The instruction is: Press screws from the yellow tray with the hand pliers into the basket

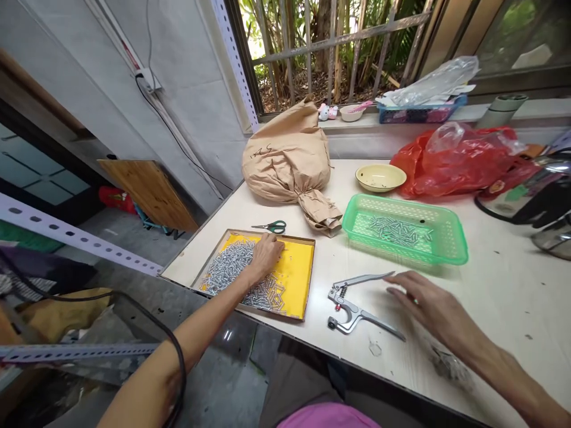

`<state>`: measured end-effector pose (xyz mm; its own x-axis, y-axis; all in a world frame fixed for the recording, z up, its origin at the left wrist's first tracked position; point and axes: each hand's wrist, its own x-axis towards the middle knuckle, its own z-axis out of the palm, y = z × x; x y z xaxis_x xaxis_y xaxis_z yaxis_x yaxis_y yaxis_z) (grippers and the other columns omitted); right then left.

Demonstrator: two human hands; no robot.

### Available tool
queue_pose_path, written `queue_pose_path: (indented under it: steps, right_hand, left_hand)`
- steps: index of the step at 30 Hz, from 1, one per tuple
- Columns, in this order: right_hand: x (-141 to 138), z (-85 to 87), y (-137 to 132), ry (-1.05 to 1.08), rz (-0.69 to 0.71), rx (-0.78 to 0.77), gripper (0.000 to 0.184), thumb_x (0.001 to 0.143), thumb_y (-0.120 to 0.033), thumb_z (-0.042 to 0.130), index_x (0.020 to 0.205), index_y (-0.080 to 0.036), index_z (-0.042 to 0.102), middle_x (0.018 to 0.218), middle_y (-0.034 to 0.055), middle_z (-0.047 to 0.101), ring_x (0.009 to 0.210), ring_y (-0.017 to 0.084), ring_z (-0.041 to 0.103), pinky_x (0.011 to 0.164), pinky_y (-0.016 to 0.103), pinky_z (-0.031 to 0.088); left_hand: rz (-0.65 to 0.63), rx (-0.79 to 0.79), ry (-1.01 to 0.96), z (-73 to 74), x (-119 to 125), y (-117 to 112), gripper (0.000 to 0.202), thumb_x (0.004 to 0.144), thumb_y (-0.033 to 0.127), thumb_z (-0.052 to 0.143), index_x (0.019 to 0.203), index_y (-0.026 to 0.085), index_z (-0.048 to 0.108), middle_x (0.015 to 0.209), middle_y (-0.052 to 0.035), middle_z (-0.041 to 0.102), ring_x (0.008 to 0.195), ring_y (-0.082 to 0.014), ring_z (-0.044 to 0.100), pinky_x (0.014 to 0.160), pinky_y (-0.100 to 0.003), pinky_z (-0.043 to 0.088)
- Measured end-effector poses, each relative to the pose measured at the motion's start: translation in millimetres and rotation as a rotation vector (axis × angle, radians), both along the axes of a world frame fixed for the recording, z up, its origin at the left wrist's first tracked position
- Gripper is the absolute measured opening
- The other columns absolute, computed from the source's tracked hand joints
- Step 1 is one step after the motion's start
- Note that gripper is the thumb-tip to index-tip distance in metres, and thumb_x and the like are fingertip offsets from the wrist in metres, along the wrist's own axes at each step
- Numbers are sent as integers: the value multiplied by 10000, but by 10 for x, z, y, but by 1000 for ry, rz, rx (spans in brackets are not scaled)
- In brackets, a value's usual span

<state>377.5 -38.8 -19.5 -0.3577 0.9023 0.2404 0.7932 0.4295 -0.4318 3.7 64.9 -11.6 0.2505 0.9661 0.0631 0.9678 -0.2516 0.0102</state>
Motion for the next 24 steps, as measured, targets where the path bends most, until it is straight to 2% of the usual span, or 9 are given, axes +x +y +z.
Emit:
queue_pose_path:
  steps: [3, 5, 10, 13, 16, 19, 21, 24]
  right_hand:
    - [-173, -46, -303, 36, 31, -165, 307, 969, -387, 355, 1093, -268, 609, 1050, 56, 617, 885, 175, 637, 751, 293, 517]
    - [-238, -86, -417, 43, 32, -217, 317, 973, -380, 334, 1060, -276, 621, 1016, 50, 620, 842, 170, 641, 726, 293, 521]
    - [-356, -160, -500, -48, 16, -218, 313, 963, -330, 338, 1083, -266, 620, 956, 54, 605, 789, 174, 623, 672, 297, 500]
    - [-412, -128, -487, -152, -13, -242, 307, 965, -292, 337, 1066, -244, 623, 930, 50, 584, 781, 168, 601, 668, 286, 464]
    - [-418, -65, -461, -229, -12, -262, 310, 971, -262, 328, 1030, -234, 630, 897, 42, 571, 790, 158, 570, 682, 271, 415]
    - [-375, -24, -435, -311, -9, -250, 300, 972, -245, 336, 990, -223, 634, 874, 43, 570, 802, 162, 543, 680, 276, 370]
    - [-333, -12, -425, -357, -2, -245, 285, 969, -233, 349, 981, -220, 634, 875, 44, 574, 809, 163, 536, 680, 281, 349]
    - [-262, -2, -423, -424, -9, -233, 260, 964, -225, 373, 986, -223, 632, 888, 49, 580, 817, 168, 534, 663, 288, 322]
  left_hand:
    - [-57, -5, 45, 37, 9, -6, 328, 931, 237, 399, 808, 149, 689, 898, -113, 573, 929, -233, 447, 721, -315, 382]
    - [-98, -27, 69, 46, 1, -1, 310, 924, 220, 409, 807, 147, 687, 886, -115, 575, 927, -235, 455, 714, -315, 386]
    - [-132, -70, 93, 68, 8, 70, 257, 881, 145, 443, 772, 124, 675, 889, -140, 596, 930, -251, 487, 731, -336, 411]
    - [-146, -34, 14, 153, 147, 13, 207, 843, 108, 471, 757, 116, 659, 895, -146, 615, 931, -246, 518, 770, -337, 420]
    - [-124, -99, -191, 246, 412, -256, 153, 817, 114, 501, 789, 134, 650, 801, -78, 638, 773, -182, 569, 701, -282, 421]
    - [-112, -268, -353, 271, 685, -689, 118, 806, 132, 523, 838, 156, 634, 707, -13, 633, 647, -132, 573, 616, -232, 396]
    - [-150, -321, -327, 235, 818, -961, 130, 828, 140, 505, 888, 161, 619, 714, -13, 632, 666, -139, 583, 612, -231, 395]
    - [-238, -289, -98, 147, 947, -1195, 174, 880, 136, 436, 924, 156, 604, 819, -62, 636, 782, -183, 592, 673, -272, 422]
